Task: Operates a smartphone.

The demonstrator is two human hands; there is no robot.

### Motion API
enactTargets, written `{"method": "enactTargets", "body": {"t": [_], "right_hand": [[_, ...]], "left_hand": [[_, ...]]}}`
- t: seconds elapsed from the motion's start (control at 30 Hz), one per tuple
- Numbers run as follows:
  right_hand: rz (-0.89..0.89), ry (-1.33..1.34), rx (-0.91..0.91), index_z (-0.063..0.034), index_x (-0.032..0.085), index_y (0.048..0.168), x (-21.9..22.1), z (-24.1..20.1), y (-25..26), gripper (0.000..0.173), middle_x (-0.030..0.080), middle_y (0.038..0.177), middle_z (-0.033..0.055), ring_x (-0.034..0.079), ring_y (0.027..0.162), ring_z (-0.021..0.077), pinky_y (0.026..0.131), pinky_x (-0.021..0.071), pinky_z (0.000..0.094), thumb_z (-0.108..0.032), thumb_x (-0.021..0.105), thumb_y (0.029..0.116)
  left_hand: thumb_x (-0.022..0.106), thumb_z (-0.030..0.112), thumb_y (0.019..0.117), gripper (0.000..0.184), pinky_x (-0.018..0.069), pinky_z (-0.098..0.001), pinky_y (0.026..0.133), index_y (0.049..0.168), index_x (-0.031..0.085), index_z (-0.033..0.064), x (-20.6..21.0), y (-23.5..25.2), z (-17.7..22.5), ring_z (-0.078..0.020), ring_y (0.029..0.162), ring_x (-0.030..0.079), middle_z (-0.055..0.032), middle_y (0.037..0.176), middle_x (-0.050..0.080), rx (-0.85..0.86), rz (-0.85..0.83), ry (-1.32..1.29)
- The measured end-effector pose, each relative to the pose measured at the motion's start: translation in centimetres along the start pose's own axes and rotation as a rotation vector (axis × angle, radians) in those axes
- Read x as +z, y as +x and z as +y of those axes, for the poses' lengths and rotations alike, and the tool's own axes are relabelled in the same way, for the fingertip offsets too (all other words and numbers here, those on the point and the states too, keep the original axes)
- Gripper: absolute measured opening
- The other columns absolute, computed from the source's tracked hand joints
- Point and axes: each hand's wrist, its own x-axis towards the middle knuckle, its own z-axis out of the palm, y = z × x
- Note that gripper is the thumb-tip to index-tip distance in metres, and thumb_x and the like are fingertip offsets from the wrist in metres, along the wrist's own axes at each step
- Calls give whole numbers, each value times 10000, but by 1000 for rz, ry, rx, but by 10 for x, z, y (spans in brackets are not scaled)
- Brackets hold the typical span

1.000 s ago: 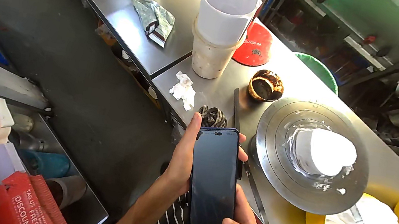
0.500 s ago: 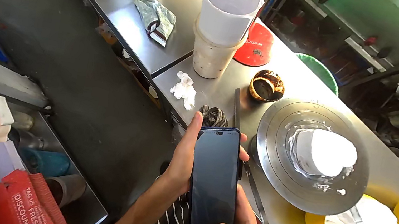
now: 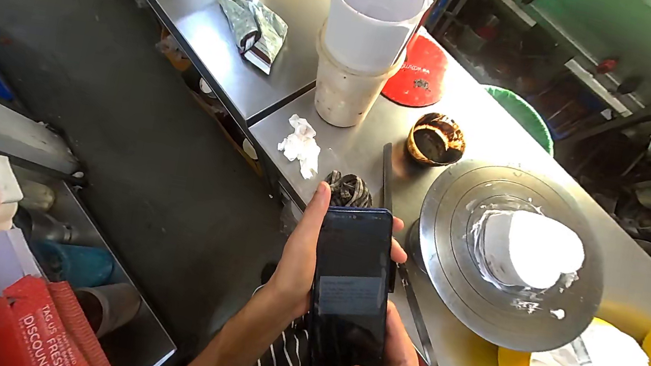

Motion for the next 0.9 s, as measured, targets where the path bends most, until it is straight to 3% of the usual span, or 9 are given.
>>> {"method": "enactTargets", "body": {"t": [0.23, 0.3, 0.37, 0.43, 0.63, 0.77, 0.9], "right_hand": [[22, -15, 16, -78, 414, 1441, 1, -1, 1, 591, 635, 1328, -60, 613, 1202, 21, 1033, 534, 260, -299, 668, 955], [50, -7, 28, -95, 480, 1402, 0, 2, 2, 513, 666, 1283, -49, 628, 1173, 28, 1014, 535, 259, -400, 599, 1008], [100, 4, 22, -114, 603, 1291, -2, 5, 5, 411, 712, 1160, -41, 659, 1079, 24, 941, 551, 245, -428, 515, 1041], [140, -3, 28, -128, 665, 1220, -4, 4, 9, 372, 726, 1094, -47, 669, 1028, 13, 902, 556, 224, -404, 479, 1053], [214, -27, 72, -93, 672, 1113, 0, 2, 13, 270, 730, 973, -15, 698, 911, 44, 816, 585, 238, -290, 497, 1055], [202, -23, 71, -108, 682, 1148, -2, 4, 12, 324, 730, 1014, -25, 686, 955, 32, 850, 571, 234, -343, 483, 1045], [65, 39, 54, -102, 609, 1282, -9, 4, 8, 354, 722, 1116, -13, 677, 1035, 43, 899, 565, 250, -333, 506, 1034]], "left_hand": [[162, 789, 959, 960, 629, -344, 782, 1240, 664, 21, 1, 3, -1, -208, 908, 746, -167, 1008, 745, 16, -1, -47], [168, 824, 934, 965, 626, -331, 741, 1252, 661, 58, 0, 0, 0, -193, 871, 742, -153, 1001, 742, -6, -7, 8], [181, 842, 918, 980, 624, -336, 751, 1245, 669, 57, 0, -1, 0, -192, 874, 738, -145, 996, 743, -25, -21, 35], [218, 850, 909, 971, 623, -346, 777, 1237, 671, 56, 1, -2, -2, -196, 891, 737, -140, 997, 742, -29, -33, 40], [234, 854, 904, 962, 621, -339, 783, 1233, 674, 65, 2, -1, -3, -190, 899, 736, -136, 1008, 742, -13, -36, 51], [229, 851, 908, 954, 621, -337, 768, 1236, 673, 73, 0, -1, -4, -187, 892, 735, -136, 1011, 740, -17, -29, 44], [187, 827, 931, 958, 622, -333, 767, 1245, 665, 59, 0, 1, -1, -189, 891, 738, -144, 1009, 742, 3, -14, 30]]}}
